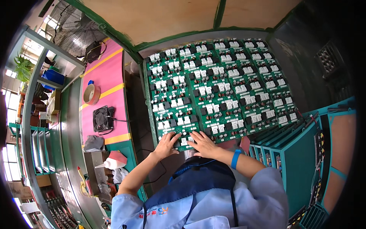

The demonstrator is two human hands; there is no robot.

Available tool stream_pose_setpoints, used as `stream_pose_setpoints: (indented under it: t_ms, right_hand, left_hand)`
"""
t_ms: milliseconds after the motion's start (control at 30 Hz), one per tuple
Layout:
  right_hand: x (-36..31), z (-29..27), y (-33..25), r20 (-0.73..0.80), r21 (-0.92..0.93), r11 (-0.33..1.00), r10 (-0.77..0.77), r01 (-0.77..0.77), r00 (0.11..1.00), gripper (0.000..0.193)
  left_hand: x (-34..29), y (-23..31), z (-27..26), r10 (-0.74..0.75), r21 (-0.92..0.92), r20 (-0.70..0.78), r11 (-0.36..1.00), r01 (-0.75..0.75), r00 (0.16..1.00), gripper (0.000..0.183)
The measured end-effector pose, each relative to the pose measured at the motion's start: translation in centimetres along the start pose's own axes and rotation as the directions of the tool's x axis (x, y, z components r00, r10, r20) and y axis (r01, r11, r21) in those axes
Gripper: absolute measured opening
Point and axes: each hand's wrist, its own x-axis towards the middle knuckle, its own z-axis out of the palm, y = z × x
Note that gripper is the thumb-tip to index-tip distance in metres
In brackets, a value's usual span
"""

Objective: The person picks up green circuit boards from a workbench and places them into a large green rack filled with similar boards. They use orange pliers to trim components on the boards before placing them in the rack. The person repeats this process, handling the boards one at a time and organizing them in the rack.

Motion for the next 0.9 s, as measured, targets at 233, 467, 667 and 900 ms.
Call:
stream_pose_setpoints:
  t_ms: [233,467,667,900]
  right_hand:
    - [0.3,1.8,0.0,-0.109,0.049,0.996,0.075,-0.070,0.991,0.047]
    - [0.1,4.1,0.8,-0.122,0.024,1.000,0.020,-0.018,0.992,0.048]
    - [-0.4,5.7,0.4,-0.164,-0.290,0.947,0.094,-0.139,0.982,0.039]
    - [-0.5,5.5,0.8,-0.217,-0.106,0.962,0.226,-0.253,0.950,0.076]
  left_hand:
    - [0.1,0.2,-0.7,0.010,0.098,0.013,0.995,-0.011,1.000,0.085]
    - [8.5,-2.3,-20.4,0.335,0.396,-0.394,0.902,-0.171,0.856,0.047]
    - [23.3,7.6,-43.7,0.671,0.846,-0.526,0.474,0.243,0.523,0.048]
    - [30.8,11.9,-56.4,0.594,0.680,-0.729,0.569,0.463,0.341,0.061]
